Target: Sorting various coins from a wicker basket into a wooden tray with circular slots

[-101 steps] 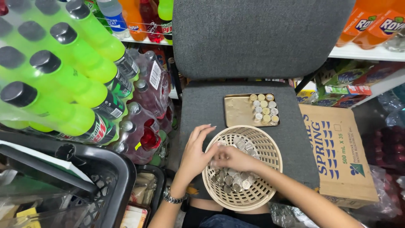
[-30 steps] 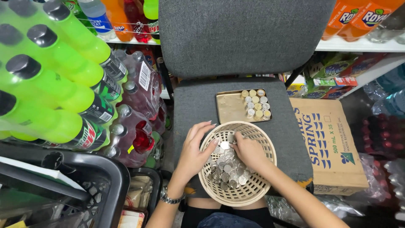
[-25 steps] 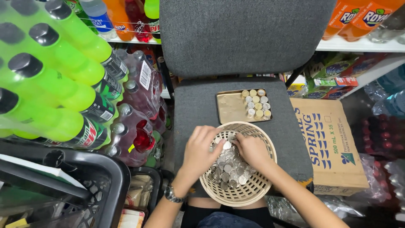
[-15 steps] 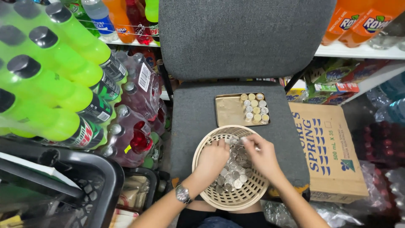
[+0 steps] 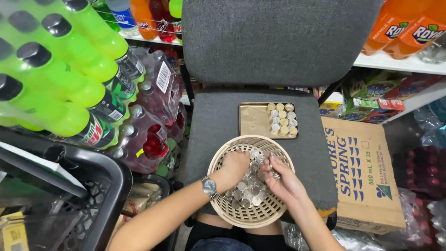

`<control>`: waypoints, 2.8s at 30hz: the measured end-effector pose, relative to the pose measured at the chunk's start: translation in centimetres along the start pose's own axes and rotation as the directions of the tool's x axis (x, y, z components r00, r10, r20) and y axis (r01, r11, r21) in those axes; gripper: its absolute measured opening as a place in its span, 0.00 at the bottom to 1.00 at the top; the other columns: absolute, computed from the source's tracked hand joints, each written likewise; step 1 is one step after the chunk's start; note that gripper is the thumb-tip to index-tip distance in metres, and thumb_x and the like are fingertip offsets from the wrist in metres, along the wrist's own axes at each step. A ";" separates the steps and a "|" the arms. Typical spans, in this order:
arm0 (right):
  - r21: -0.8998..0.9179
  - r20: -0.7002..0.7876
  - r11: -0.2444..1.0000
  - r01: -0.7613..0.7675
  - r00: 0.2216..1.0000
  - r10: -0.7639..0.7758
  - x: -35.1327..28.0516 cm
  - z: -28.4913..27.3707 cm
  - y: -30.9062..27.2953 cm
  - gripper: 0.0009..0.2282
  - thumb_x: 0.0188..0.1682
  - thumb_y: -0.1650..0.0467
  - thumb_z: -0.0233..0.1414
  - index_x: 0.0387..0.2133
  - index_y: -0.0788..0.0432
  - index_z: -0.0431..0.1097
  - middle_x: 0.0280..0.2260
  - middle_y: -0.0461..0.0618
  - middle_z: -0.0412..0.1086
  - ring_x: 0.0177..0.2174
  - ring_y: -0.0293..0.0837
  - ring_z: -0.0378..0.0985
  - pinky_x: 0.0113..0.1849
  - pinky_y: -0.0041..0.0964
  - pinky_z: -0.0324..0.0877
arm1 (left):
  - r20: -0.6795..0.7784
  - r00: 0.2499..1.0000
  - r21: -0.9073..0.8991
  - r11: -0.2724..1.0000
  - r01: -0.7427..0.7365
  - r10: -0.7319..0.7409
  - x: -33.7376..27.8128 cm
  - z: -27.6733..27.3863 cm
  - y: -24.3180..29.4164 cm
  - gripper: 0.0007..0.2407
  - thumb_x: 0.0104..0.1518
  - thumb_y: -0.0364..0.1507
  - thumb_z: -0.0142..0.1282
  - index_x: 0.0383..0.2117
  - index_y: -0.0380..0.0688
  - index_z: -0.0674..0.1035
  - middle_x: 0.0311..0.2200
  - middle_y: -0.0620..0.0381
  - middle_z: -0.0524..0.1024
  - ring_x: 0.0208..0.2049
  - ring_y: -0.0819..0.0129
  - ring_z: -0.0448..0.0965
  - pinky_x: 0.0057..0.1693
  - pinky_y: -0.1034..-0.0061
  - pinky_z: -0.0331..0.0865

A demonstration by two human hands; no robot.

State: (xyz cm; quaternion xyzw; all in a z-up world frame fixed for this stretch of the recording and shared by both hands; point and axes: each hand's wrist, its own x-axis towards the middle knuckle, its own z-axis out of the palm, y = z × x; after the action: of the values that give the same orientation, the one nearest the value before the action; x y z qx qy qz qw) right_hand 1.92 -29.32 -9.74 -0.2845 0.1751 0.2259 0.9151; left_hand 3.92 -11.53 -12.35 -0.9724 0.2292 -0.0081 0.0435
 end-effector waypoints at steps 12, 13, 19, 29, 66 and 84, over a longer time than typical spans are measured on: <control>0.103 -0.004 0.994 -0.035 0.999 0.036 -4.3 5.9 -1.2 0.29 0.59 0.52 0.32 0.57 0.63 0.63 0.47 0.56 0.68 0.50 0.50 0.73 0.46 0.41 0.74 | -0.053 0.991 -0.129 0.983 -0.130 0.124 2.4 2.9 -1.2 0.04 0.46 0.16 0.60 0.21 0.38 0.82 0.17 0.49 0.77 0.20 0.55 0.82 0.22 0.61 0.74; 0.100 -0.004 0.994 -0.038 0.999 0.039 -4.6 6.4 -1.2 0.29 0.59 0.52 0.32 0.57 0.63 0.63 0.47 0.56 0.68 0.50 0.50 0.73 0.46 0.41 0.74 | -0.052 0.991 -0.131 0.983 -0.126 0.120 2.1 1.3 -1.3 0.04 0.46 0.16 0.60 0.21 0.38 0.82 0.17 0.49 0.77 0.20 0.55 0.82 0.22 0.61 0.74; 0.327 -0.028 0.945 -0.001 1.000 0.011 -5.2 5.3 -1.3 0.33 0.54 0.56 0.48 0.64 0.70 0.54 0.66 0.71 0.55 0.62 0.64 0.61 0.59 0.52 0.62 | -0.106 0.994 -0.497 0.865 -0.065 0.013 -3.5 -11.8 -3.7 0.10 0.48 0.12 0.51 0.34 0.38 0.78 0.34 0.49 0.76 0.30 0.51 0.81 0.35 0.61 0.75; 0.260 -0.055 0.965 -0.039 0.997 0.056 -5.5 9.1 0.2 0.31 0.55 0.54 0.40 0.63 0.67 0.56 0.65 0.68 0.58 0.63 0.59 0.61 0.59 0.49 0.61 | -0.857 0.235 0.216 0.732 -0.646 0.460 -5.2 -12.5 -4.2 0.11 0.64 0.21 0.54 0.21 0.43 0.77 0.25 0.58 0.75 0.25 0.71 0.70 0.30 0.80 0.62; -0.597 0.158 -0.796 -0.097 0.959 -0.236 3.0 1.7 1.5 0.11 0.53 0.71 0.47 0.49 0.59 0.64 0.28 0.64 0.75 0.28 0.61 0.84 0.26 0.49 0.78 | -0.893 0.399 -0.408 0.750 -0.522 -0.208 -5.6 -9.4 -10.2 0.11 0.62 0.32 0.50 0.38 0.44 0.86 0.29 0.55 0.78 0.26 0.57 0.78 0.32 0.68 0.75; -0.675 0.141 -0.738 -0.019 0.978 -0.154 4.0 2.5 -0.4 0.11 0.47 0.67 0.57 0.41 0.57 0.74 0.29 0.62 0.78 0.32 0.64 0.83 0.35 0.56 0.78 | -0.852 0.472 -0.483 0.688 -0.541 -0.227 -5.3 -10.5 -9.5 0.08 0.62 0.31 0.53 0.37 0.46 0.85 0.29 0.56 0.78 0.27 0.56 0.78 0.33 0.68 0.74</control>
State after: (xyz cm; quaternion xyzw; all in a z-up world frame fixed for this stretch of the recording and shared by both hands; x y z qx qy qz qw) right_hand 5.99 -26.88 -9.42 -0.9778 -0.1308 0.1439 0.0777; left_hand 3.02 -1.57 -1.06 -0.7362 0.3006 -0.4041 -0.4521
